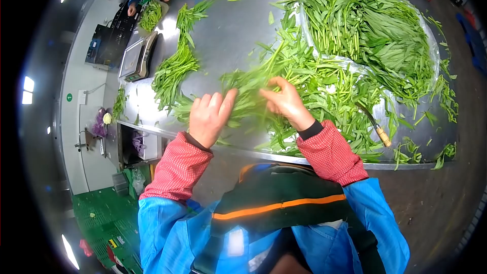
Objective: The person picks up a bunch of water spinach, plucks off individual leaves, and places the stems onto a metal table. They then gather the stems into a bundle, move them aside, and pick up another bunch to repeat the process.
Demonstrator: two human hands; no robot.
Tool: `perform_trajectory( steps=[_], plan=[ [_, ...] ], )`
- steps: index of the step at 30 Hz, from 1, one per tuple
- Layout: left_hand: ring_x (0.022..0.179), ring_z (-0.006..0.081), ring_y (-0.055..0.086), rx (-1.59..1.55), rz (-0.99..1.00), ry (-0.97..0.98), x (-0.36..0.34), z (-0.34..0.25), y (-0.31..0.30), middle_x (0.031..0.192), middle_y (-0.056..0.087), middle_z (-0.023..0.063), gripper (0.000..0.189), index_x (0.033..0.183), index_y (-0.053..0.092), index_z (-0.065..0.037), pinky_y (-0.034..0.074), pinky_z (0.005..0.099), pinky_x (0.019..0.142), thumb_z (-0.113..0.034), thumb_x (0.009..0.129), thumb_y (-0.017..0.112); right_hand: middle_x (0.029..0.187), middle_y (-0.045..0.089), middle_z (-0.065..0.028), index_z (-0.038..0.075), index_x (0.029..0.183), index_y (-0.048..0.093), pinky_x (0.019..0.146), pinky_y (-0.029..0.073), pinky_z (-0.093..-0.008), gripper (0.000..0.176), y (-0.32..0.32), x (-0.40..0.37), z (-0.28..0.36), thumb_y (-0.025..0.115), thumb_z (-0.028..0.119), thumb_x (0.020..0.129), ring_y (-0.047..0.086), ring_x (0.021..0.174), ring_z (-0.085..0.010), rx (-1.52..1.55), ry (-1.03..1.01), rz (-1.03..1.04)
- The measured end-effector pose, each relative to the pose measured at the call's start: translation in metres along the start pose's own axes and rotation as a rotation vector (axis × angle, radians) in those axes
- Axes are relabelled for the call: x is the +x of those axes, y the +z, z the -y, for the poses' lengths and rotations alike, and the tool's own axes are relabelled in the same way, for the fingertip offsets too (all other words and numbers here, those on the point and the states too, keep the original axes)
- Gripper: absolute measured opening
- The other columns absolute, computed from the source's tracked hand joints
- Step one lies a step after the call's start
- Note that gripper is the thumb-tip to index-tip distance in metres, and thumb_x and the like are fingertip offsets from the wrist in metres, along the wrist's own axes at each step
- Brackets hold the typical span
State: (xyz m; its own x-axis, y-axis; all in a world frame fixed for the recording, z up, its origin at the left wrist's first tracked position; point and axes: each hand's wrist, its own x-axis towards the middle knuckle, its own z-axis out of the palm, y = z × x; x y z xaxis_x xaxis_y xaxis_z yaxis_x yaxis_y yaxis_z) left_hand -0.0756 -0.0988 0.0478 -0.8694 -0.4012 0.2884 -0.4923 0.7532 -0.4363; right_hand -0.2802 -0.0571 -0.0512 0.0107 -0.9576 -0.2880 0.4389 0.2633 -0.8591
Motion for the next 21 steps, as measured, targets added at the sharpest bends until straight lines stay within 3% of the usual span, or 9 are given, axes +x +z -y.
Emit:
perform_trajectory(
  steps=[3,7,9,11,13,17,18,21],
  plan=[
    [0.065,0.0179,0.047,-0.014,0.025,-0.012,-0.003,0.000,0.002,0.074,0.045,0.0024,0.042,0.119,0.059,-0.012,0.038,0.0317,0.057,-0.010,0.077,0.060,0.057,0.054,0.0034,0.007,0.098,0.053,0.040,0.030,-0.0169,0.017,-0.007,-0.005,-0.010,0.064,0.018,0.091,0.047,0.045,-0.0031,0.112,0.013,-0.031],
    [0.066,0.0186,0.048,-0.050,0.047,-0.043,-0.008,0.001,0.005,0.075,0.046,0.0027,0.042,0.119,0.058,-0.012,0.039,0.0322,0.057,-0.009,0.077,0.060,0.055,0.049,0.0055,0.010,0.093,0.055,0.039,0.026,-0.0179,0.010,-0.029,-0.010,-0.009,0.063,0.016,0.091,0.042,0.043,-0.0030,-0.024,-0.067,-0.248],
    [0.066,0.0189,0.048,-0.042,0.045,-0.056,-0.016,0.008,0.008,0.075,0.046,0.0028,0.042,0.120,0.058,-0.011,0.039,0.0325,0.058,-0.009,0.077,0.059,0.058,0.049,0.0047,0.007,0.092,0.055,0.040,0.030,-0.0195,0.011,-0.062,-0.018,0.003,0.061,0.016,0.092,0.042,0.046,-0.0043,0.171,-0.026,-0.235],
    [0.066,0.0190,0.049,-0.035,0.047,-0.067,-0.020,0.014,0.009,0.076,0.046,0.0029,0.043,0.120,0.058,-0.011,0.039,0.0327,0.058,-0.009,0.077,0.059,0.055,0.042,0.0060,0.008,0.093,0.054,0.038,0.026,-0.0199,0.010,-0.089,-0.026,0.011,0.059,0.017,0.093,0.036,0.043,-0.0037,0.445,-0.183,-0.174],
    [0.067,0.0191,0.049,-0.024,0.055,-0.084,-0.023,0.018,0.006,0.075,0.046,0.0030,0.043,0.120,0.058,-0.011,0.039,0.0328,0.058,-0.009,0.077,0.059,0.055,0.037,0.0064,0.009,0.092,0.052,0.038,0.025,-0.0201,0.009,-0.109,-0.037,0.022,0.059,0.015,0.093,0.032,0.043,-0.0032,0.579,-0.299,0.044],
    [0.065,0.0191,0.049,-0.018,0.036,-0.081,-0.021,0.019,0.008,0.075,0.046,0.0030,0.043,0.119,0.059,-0.010,0.039,0.0325,0.057,-0.008,0.077,0.060,0.059,0.051,0.0032,0.006,0.101,0.056,0.047,0.040,-0.0224,0.014,-0.078,-0.028,-0.001,0.059,0.018,0.093,0.049,0.050,-0.0084,-0.165,-0.237,-0.032],
    [0.065,0.0190,0.049,-0.021,0.027,-0.071,-0.017,0.017,0.007,0.074,0.046,0.0030,0.042,0.119,0.059,-0.010,0.039,0.0325,0.057,-0.008,0.076,0.060,0.062,0.056,-0.0004,0.005,0.102,0.058,0.050,0.044,-0.0254,0.017,-0.063,-0.026,0.000,0.060,0.019,0.092,0.054,0.055,-0.0120,-0.249,-0.367,-0.047],
    [0.065,0.0186,0.048,-0.026,0.011,-0.045,-0.007,0.009,0.001,0.073,0.045,0.0029,0.042,0.118,0.060,-0.010,0.039,0.0323,0.056,-0.007,0.076,0.060,0.063,0.054,-0.0018,0.004,0.103,0.063,0.050,0.042,-0.0260,0.022,-0.020,-0.028,0.024,0.064,0.022,0.089,0.051,0.055,-0.0094,-0.676,-0.444,-0.221]
  ],
)
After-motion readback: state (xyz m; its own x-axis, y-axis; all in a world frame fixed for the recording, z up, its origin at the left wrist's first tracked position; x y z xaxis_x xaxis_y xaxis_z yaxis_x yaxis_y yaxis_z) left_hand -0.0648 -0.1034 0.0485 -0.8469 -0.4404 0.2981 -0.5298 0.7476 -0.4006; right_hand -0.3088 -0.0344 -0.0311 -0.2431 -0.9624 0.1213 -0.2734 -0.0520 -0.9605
